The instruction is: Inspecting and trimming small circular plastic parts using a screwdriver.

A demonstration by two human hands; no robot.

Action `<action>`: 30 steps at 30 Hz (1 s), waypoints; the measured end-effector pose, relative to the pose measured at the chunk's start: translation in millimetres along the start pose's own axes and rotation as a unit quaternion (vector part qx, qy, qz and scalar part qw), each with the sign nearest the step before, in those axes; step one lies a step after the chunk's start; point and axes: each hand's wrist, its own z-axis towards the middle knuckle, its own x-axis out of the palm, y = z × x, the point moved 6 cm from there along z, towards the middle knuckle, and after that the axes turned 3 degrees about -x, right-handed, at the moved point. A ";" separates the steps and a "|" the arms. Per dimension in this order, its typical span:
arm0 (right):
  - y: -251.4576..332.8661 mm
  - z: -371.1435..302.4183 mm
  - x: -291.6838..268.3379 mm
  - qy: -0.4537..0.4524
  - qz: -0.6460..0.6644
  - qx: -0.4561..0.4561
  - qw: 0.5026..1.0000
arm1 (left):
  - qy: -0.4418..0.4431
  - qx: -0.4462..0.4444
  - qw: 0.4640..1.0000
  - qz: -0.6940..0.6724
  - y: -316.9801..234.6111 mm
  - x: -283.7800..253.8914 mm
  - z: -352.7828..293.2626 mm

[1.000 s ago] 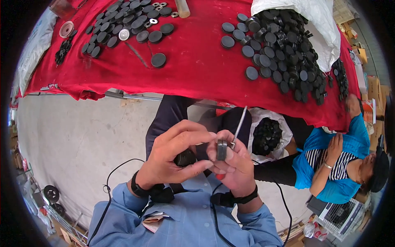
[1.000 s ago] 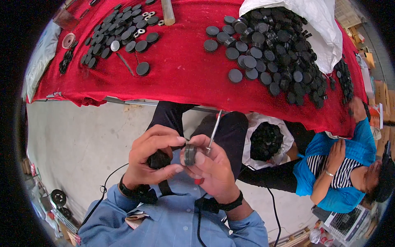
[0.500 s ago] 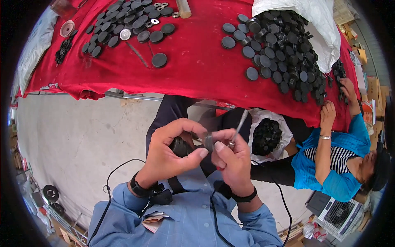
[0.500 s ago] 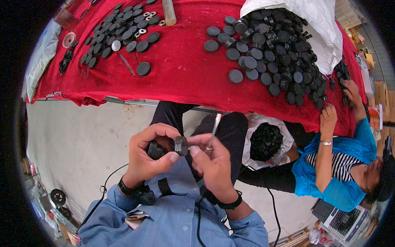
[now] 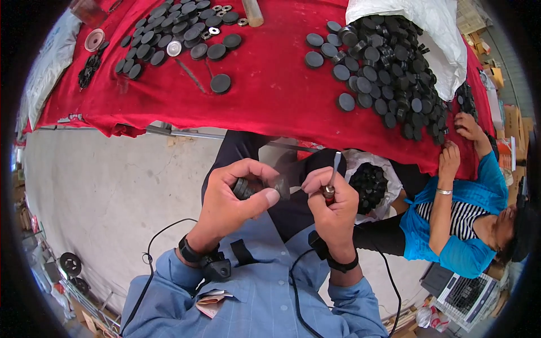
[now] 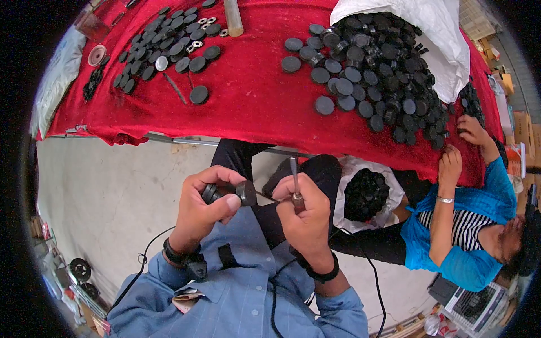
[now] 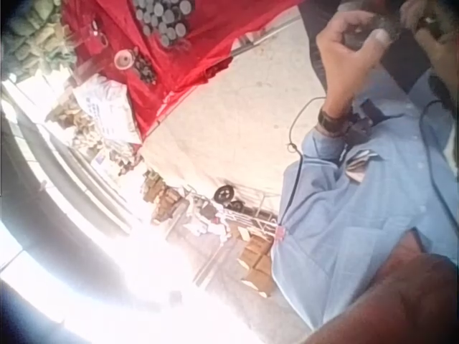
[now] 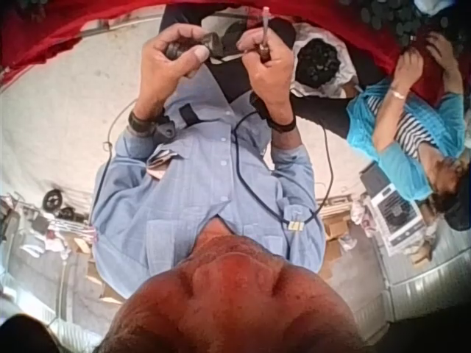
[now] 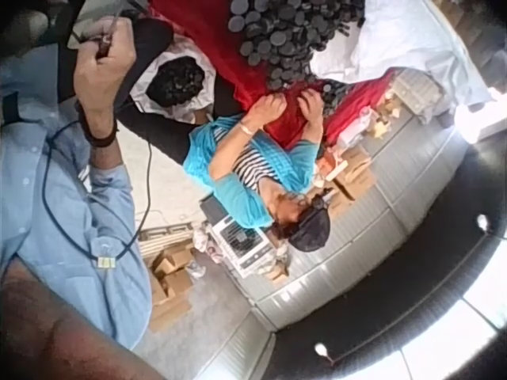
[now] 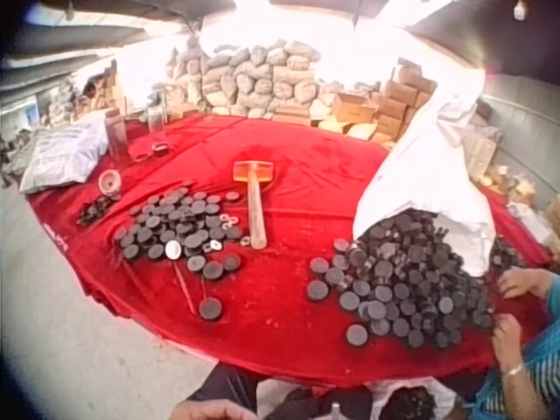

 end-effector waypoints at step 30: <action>19.5 1.3 7.5 -0.027 -0.099 -0.118 0.988 | -0.006 -0.008 0.998 -0.067 32.5 10.6 5.3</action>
